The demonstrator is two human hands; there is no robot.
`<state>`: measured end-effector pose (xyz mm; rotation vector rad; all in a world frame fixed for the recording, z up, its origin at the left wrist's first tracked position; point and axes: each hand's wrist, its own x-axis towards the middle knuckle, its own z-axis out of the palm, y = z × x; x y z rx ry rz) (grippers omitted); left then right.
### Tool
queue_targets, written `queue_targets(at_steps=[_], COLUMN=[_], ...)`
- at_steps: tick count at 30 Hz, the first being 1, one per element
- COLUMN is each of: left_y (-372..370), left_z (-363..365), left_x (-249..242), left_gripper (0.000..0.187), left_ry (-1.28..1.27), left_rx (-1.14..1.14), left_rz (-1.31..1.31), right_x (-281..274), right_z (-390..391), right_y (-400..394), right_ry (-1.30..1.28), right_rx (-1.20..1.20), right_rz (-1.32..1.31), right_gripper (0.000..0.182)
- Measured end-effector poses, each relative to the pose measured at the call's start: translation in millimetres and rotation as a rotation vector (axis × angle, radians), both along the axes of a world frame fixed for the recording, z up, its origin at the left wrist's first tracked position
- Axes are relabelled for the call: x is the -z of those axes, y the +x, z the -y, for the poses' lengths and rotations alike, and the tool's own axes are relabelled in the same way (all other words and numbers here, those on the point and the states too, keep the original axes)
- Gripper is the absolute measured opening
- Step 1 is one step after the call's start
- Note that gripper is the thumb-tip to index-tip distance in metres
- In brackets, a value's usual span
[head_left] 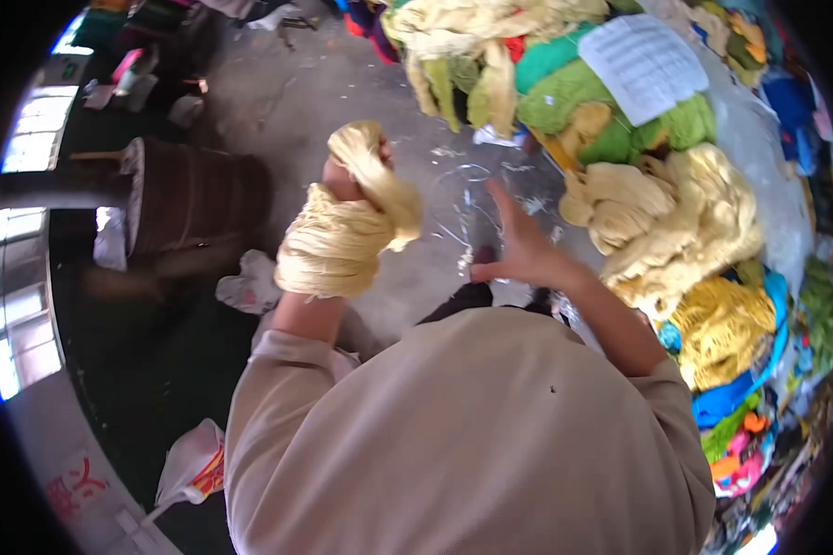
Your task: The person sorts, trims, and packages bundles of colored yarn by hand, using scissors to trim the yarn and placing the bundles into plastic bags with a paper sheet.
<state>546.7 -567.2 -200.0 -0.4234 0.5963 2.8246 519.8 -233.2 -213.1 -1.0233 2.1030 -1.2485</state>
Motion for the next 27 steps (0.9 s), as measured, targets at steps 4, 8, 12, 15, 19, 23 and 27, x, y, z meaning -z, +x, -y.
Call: queue_targets(at_steps=[4, 8, 12, 15, 19, 23, 27], left_y=[-16, -41, -16, 45, 94, 59, 0], left_z=[-14, -21, -61, -92, -88, -120, -159], left_x=[-19, -11, -1, -7, -74, -120, -108], left_gripper=[0.034, 0.038, 0.038, 0.039, 0.061, 0.089, 0.091], left_ry=[0.128, 0.14, -0.508, -0.754, -1.119, -1.036, -0.865], left_rx=[-0.139, -0.7, -0.536, 0.073, 0.61, -0.033, 0.131], left_rz=[-0.143, -0.125, -0.17, -0.145, -0.407, -0.596, -0.563], right_x=[-4, -10, -43, -90, -159, -219, -251], right_z=[96, 125, 101, 61, 19, 11, 51], right_y=[30, 36, -2, -27, -28, -16, -19], right_ry=[-0.283, -0.458, -0.646, -0.701, -0.659, -0.67, -0.699], right_rx=[-0.01, 0.209, 0.345, 0.371, 0.435, 0.26, 0.323], right_rz=[-0.22, -0.333, -0.002, 0.043, 0.034, 0.132, 0.068], right_gripper=[0.15, 0.125, 0.086, 0.076, 0.085, 0.083, 0.068])
